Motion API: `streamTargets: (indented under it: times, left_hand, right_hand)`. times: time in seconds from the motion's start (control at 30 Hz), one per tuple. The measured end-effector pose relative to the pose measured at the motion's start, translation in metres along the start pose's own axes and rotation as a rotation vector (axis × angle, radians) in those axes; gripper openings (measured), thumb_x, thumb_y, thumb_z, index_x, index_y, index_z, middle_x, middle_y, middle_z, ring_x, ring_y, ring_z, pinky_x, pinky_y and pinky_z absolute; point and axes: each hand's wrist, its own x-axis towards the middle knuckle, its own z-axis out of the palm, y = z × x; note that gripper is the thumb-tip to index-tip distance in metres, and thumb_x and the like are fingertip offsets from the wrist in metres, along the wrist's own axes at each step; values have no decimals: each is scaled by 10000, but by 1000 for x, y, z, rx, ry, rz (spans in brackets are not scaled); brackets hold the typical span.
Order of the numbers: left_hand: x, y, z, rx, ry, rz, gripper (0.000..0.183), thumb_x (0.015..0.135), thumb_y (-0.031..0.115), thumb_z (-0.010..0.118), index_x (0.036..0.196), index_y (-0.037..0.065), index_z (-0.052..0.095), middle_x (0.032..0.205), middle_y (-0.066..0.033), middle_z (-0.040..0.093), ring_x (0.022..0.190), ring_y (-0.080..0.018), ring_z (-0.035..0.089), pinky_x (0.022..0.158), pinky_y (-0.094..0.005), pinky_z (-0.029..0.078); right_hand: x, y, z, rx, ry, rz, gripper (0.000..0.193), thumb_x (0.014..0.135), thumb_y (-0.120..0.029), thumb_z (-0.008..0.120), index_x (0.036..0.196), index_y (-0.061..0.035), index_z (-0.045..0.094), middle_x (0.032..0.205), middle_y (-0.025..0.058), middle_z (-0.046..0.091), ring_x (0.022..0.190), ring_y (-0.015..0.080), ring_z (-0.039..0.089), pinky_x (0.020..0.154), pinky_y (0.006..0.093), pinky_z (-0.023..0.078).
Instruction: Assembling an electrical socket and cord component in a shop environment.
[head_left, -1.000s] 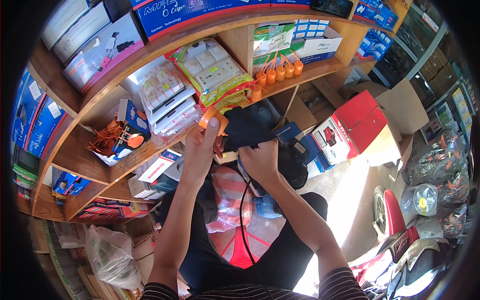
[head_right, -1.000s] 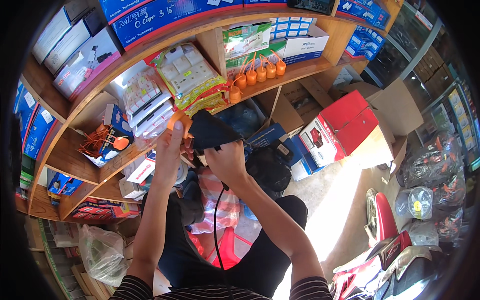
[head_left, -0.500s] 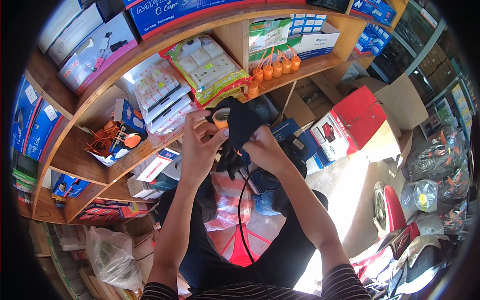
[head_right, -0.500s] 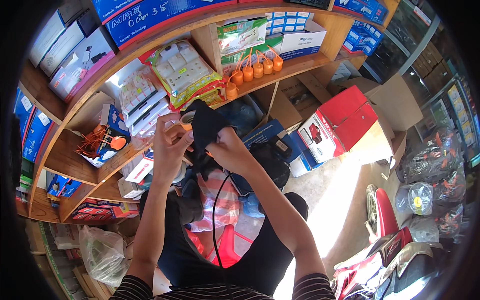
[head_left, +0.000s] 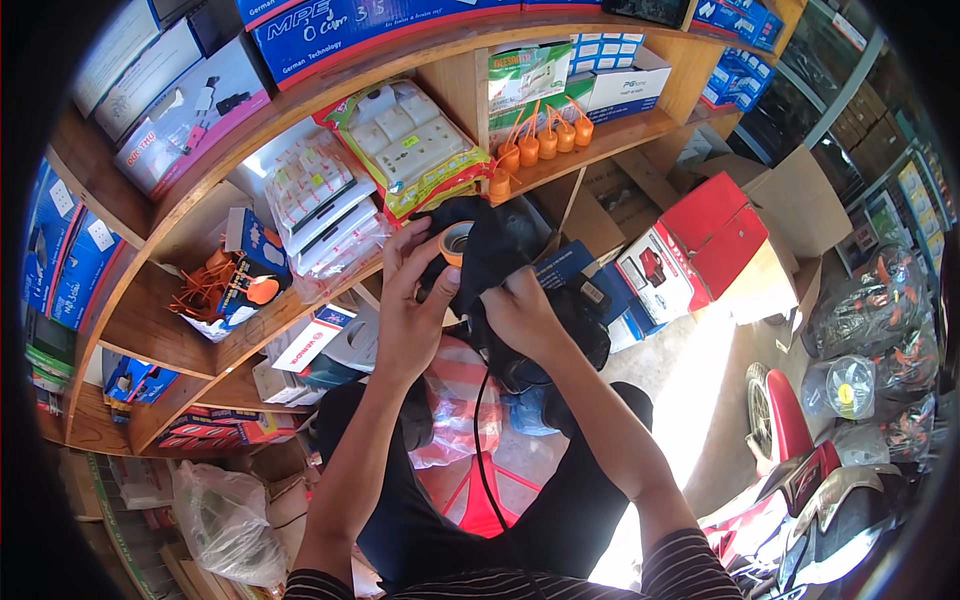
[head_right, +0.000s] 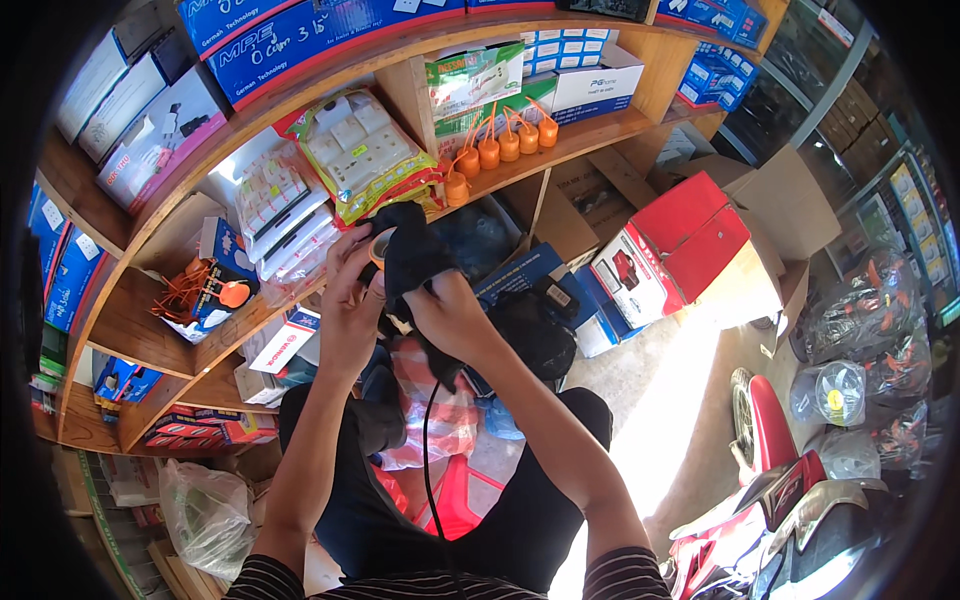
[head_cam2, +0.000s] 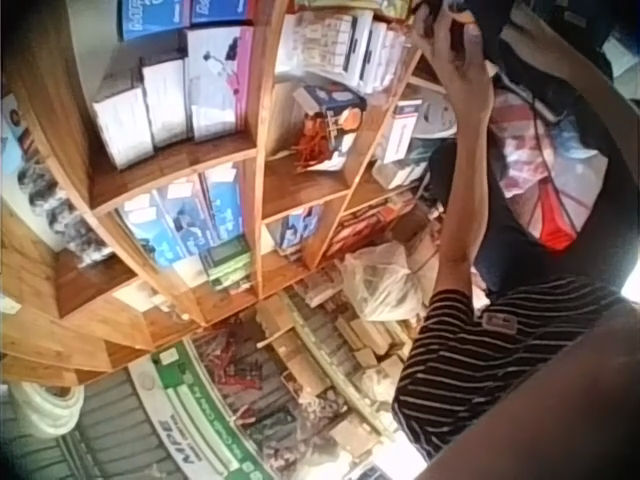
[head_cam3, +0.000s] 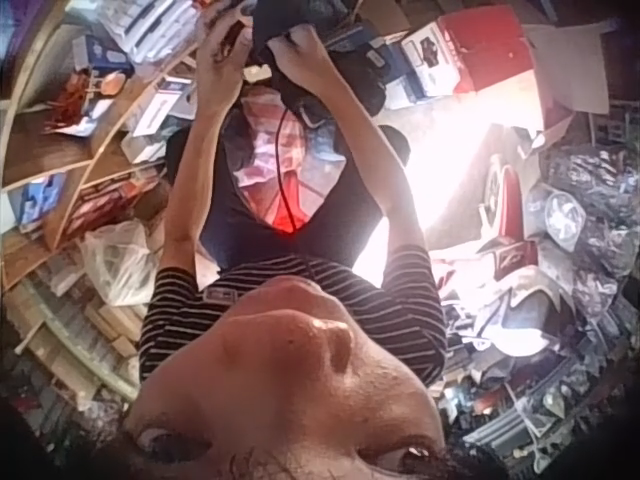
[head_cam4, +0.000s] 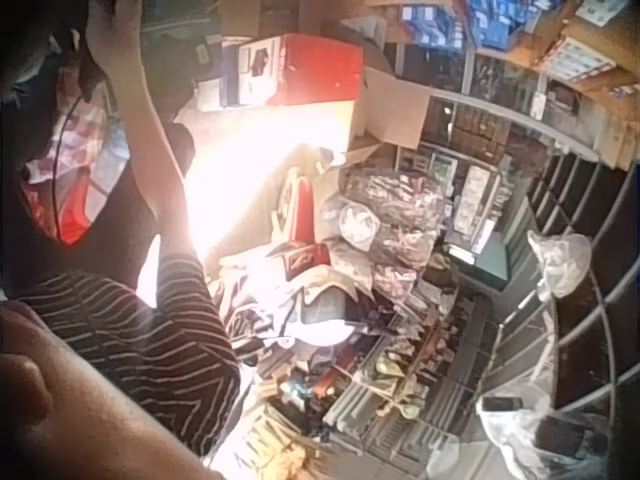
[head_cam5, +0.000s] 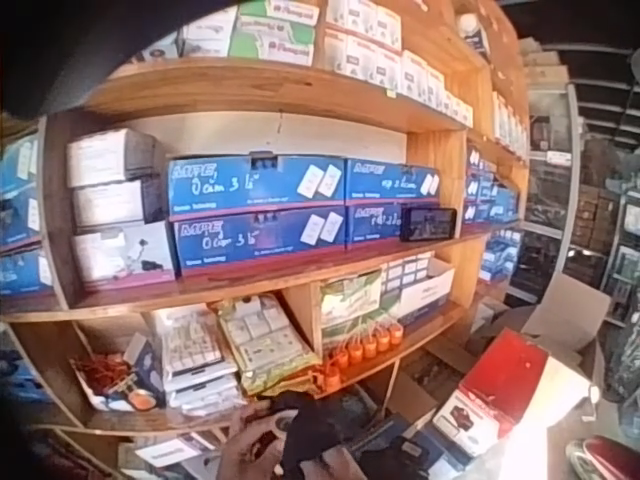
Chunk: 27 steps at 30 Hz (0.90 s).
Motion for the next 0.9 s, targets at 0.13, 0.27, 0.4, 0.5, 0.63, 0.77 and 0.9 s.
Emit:
streamTargets:
  times: [0.13, 0.27, 0.4, 0.5, 0.63, 0.77, 0.9]
  left_hand:
    - [0, 6, 2, -188, 23, -67, 430, 907, 123, 717, 1286, 51, 526, 1380, -105, 442, 1238, -197, 499, 980, -312, 451]
    - [-3, 15, 3, -209, -27, -192, 435, 908, 116, 726, 1253, 60, 467, 1239, -82, 522, 1109, -167, 549, 930, -297, 469]
    - [1, 17, 1, -275, 11, -228, 463, 900, 152, 748, 1255, 65, 465, 1123, -49, 578, 1012, -139, 577, 899, -282, 477]
    - [6, 12, -3, -359, 76, -186, 461, 883, 180, 768, 1240, 73, 496, 1144, -59, 583, 1009, -158, 582, 903, -290, 474]
    - [9, 5, -9, 79, 188, 50, 376, 868, 181, 777, 1159, 56, 574, 1131, -69, 596, 1005, -187, 585, 886, -302, 468]
    - [3, 7, -5, 11, 92, -7, 226, 883, 116, 741, 1067, 27, 645, 1093, -80, 603, 1016, -202, 575, 853, -310, 458]
    - [-5, 12, 7, -206, 75, -74, 224, 932, 50, 667, 1150, 9, 641, 1148, -73, 590, 1026, -161, 580, 858, -281, 465]
  right_hand:
    - [0, 4, -3, -8, -22, -7, 221, 910, -24, 603, 1126, 23, 597, 1041, 104, 656, 947, 160, 606, 866, 306, 490]
    - [-2, 0, -4, -25, -25, -62, 255, 909, 2, 562, 1162, 22, 582, 1050, 107, 652, 953, 160, 601, 872, 302, 485]
    - [-4, -1, 3, 216, 138, 119, 208, 869, 41, 547, 1064, 12, 613, 1002, 92, 658, 914, 147, 604, 838, 292, 488]
    - [1, 1, 1, 245, 150, 85, 151, 843, 49, 560, 967, 13, 638, 932, 70, 667, 861, 129, 607, 784, 285, 492]
    - [3, -1, 1, 110, 91, -28, 76, 818, 46, 592, 837, 17, 659, 782, 21, 664, 731, 102, 603, 685, 277, 492]
    - [0, -8, 8, 90, 252, -44, 54, 805, 39, 621, 784, 9, 660, 717, 2, 650, 669, 101, 598, 653, 272, 490]
    - [0, -10, 11, 51, 241, -66, 64, 794, 36, 651, 842, 11, 684, 829, 48, 680, 733, 125, 624, 685, 280, 500]
